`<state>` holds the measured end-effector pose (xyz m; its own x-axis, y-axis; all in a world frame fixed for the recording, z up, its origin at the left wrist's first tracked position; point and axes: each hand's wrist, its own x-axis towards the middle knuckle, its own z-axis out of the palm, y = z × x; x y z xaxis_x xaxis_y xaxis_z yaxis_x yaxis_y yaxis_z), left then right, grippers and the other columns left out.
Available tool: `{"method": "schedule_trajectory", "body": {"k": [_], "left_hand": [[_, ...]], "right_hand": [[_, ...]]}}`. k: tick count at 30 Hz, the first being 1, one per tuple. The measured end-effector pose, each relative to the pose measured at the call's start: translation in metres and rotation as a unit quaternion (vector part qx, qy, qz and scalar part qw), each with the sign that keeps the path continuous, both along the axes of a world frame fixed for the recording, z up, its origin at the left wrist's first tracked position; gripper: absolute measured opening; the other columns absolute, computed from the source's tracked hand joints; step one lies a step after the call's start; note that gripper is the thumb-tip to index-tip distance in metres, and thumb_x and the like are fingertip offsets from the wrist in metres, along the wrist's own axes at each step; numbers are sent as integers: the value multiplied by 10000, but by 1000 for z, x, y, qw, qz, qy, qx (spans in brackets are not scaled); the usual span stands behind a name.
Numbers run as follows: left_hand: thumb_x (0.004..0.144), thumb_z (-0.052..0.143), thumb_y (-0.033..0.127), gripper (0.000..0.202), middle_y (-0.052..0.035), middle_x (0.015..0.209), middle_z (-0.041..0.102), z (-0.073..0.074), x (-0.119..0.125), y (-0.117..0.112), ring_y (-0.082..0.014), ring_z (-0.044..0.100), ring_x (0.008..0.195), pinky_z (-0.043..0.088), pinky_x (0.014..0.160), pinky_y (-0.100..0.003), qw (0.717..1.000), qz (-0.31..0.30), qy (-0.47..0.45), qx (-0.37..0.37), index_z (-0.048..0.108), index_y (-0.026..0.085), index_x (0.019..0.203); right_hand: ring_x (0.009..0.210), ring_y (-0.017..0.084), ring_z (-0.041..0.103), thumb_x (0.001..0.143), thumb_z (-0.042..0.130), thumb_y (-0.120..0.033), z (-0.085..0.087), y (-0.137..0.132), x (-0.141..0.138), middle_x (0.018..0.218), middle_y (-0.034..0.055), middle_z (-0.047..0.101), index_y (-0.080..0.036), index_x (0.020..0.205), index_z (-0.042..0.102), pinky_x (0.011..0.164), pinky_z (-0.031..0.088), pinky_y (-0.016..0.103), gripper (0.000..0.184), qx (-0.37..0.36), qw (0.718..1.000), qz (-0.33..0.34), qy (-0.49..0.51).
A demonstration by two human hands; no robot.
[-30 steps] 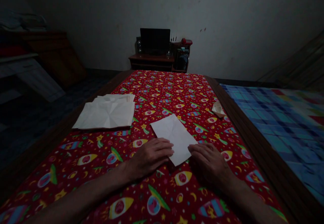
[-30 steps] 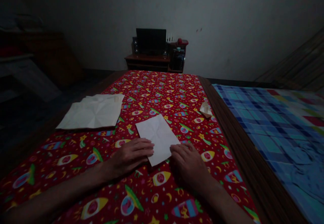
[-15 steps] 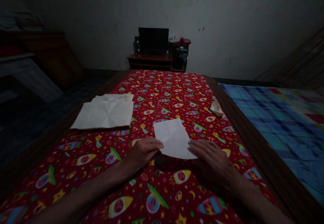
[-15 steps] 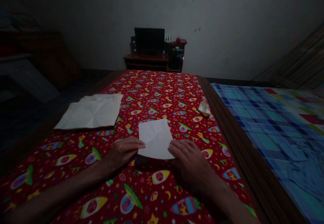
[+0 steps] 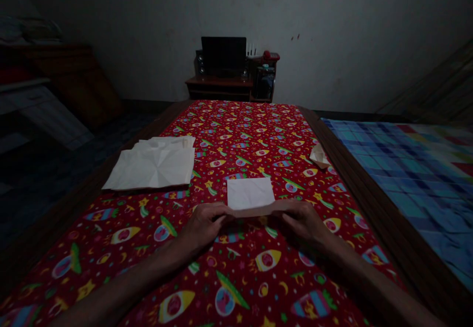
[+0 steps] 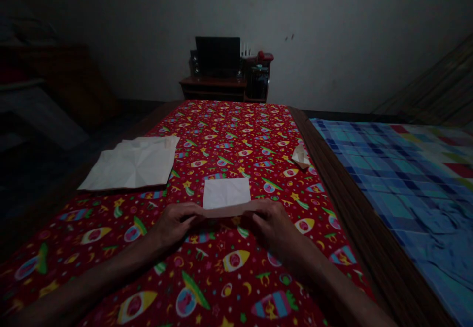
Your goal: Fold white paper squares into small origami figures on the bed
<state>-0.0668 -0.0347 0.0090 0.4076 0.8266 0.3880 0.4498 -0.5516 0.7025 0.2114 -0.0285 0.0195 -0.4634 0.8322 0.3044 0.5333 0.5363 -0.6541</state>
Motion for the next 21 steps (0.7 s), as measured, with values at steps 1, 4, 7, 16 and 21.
{"method": "schedule_trajectory", "body": {"k": [1,4,7,16,21], "left_hand": [[836,534,231,170,-22,770,713,1,2,0,-145,665,685,508,628,-234,999,30,11,-16,692,185,793],[836,534,293,216,-8,656,665,8,8,3,-140,611,591,435,557,-227,990,107,82,-41,654,167,708],[857,486,327,269,-6,635,643,18,14,7,-137,579,567,361,535,-225,971,145,174,-72,633,165,700],[887,441,363,313,-31,654,626,30,14,15,-185,590,639,364,567,-265,922,152,354,-30,612,186,693],[931,368,258,255,-98,1019,633,32,29,5,-228,571,990,438,873,-380,932,70,308,175,590,139,966]], "right_hand": [[604,151,624,868,472,-304,1,1,-2,676,12,682,-184,773,697,508,458,226,272,-38,998,-42,1],[489,130,549,847,498,-376,3,4,-11,538,-10,607,-171,661,657,435,362,209,319,-76,986,-149,-9],[530,132,548,845,497,-382,5,6,-20,581,-3,609,-177,687,635,482,338,214,293,-39,979,-191,-57],[550,135,517,888,425,-341,0,0,-27,622,33,592,-172,648,564,537,262,248,324,69,950,-219,-211],[559,132,506,900,402,-301,-4,1,-27,643,38,582,-159,684,557,559,288,241,302,96,956,-196,-195]]}}
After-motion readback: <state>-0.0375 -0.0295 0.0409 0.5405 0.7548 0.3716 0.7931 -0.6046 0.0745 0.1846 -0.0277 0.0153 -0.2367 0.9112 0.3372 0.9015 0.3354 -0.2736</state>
